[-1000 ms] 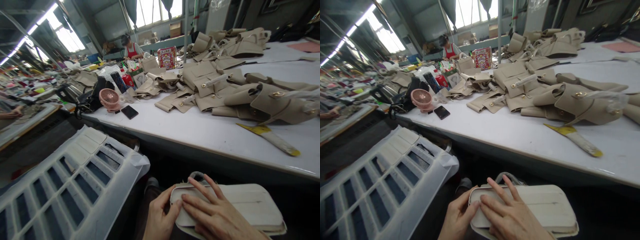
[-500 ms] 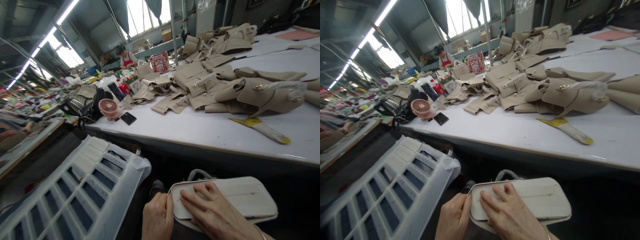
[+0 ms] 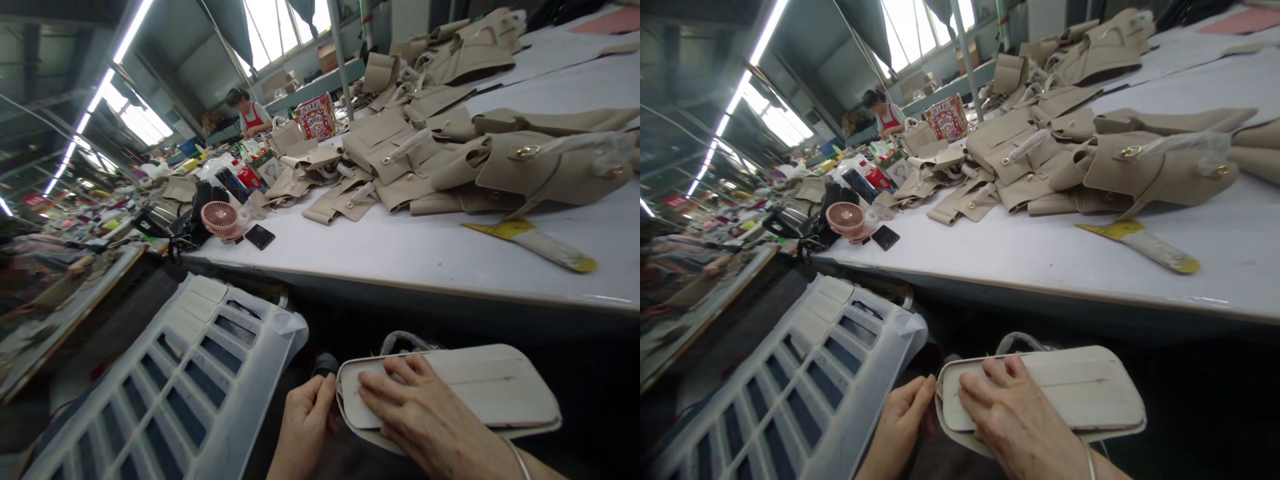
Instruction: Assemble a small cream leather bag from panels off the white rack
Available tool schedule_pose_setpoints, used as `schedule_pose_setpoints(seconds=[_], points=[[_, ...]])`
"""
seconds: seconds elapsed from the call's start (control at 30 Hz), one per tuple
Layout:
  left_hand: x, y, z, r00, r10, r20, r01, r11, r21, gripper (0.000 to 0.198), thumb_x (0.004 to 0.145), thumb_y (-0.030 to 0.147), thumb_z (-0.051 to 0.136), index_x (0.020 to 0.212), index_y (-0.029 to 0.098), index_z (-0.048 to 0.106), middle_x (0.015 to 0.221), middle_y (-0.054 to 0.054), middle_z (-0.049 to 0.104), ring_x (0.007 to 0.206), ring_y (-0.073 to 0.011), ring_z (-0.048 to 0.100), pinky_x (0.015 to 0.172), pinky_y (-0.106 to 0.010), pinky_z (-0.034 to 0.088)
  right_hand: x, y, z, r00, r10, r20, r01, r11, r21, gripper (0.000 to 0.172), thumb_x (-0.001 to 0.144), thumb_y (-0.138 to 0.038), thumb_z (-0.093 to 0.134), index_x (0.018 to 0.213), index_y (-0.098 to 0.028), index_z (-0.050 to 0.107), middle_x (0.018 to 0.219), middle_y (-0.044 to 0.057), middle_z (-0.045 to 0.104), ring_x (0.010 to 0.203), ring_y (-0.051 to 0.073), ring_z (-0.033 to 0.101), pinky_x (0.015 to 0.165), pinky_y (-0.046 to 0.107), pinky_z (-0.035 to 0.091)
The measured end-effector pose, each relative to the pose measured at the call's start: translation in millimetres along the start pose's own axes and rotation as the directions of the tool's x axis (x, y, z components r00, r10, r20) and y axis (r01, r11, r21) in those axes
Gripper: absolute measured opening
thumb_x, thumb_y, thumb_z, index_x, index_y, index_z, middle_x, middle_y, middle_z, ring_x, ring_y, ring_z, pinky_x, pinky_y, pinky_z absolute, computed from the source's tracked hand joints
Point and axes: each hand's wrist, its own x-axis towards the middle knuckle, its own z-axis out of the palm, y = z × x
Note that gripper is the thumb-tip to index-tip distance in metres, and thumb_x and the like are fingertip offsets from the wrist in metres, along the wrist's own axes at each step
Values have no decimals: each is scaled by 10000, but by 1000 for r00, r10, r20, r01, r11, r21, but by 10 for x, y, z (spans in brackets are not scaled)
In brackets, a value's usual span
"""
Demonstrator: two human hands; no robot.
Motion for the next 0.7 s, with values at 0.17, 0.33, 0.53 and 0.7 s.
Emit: schedule_pose_setpoints(seconds=[0.17, 0.33, 0.53, 0.7], points=[[3, -265, 190, 997, -17, 80, 64, 771, -633, 359, 845, 452, 663, 733, 159, 490, 756, 23, 528, 699, -89, 470, 717, -207, 394, -14, 0, 37, 1000, 11, -6, -11, 999, 43, 212, 895, -312, 625, 1091, -268, 556, 1173, -71, 605, 985, 200, 473, 830, 411, 250], [22, -255, 301, 970, -39, 240, 226, 508, -831, 260, 889, 389, 630, 1095, 231, 607, 1010, -17, 614, 875, -128, 565, 837, -250, 423, 2, 1, 72, 999, 34, 13, -35, 996, 83, 205, 894, -312, 623, 1085, -279, 557, 1159, -79, 608, 1000, 206, 465, 846, 416, 246], [94, -113, 181, 905, 55, 421, 324, 552, -768, 392, 917, 362, 592, 1262, 176, 616, 1122, -111, 653, 1012, -210, 598, 913, -313, 427, -3, 24, 115, 999, 53, 2, -53, 993, 103, 226, 869, -331, 663, 1065, -278, 563, 1166, -84, 612, 1013, 206, 466, 848, 414, 237], [125, -51, 165, 905, 7, 425, 351, 551, -757, 456, 860, 377, 666, 1258, 160, 627, 1076, -125, 673, 896, -192, 613, 785, -281, 456, -5, 28, 124, 998, 44, -34, -40, 994, 99, 252, 843, -342, 699, 1050, -278, 569, 1151, -89, 623, 988, 196, 470, 830, 404, 235]])
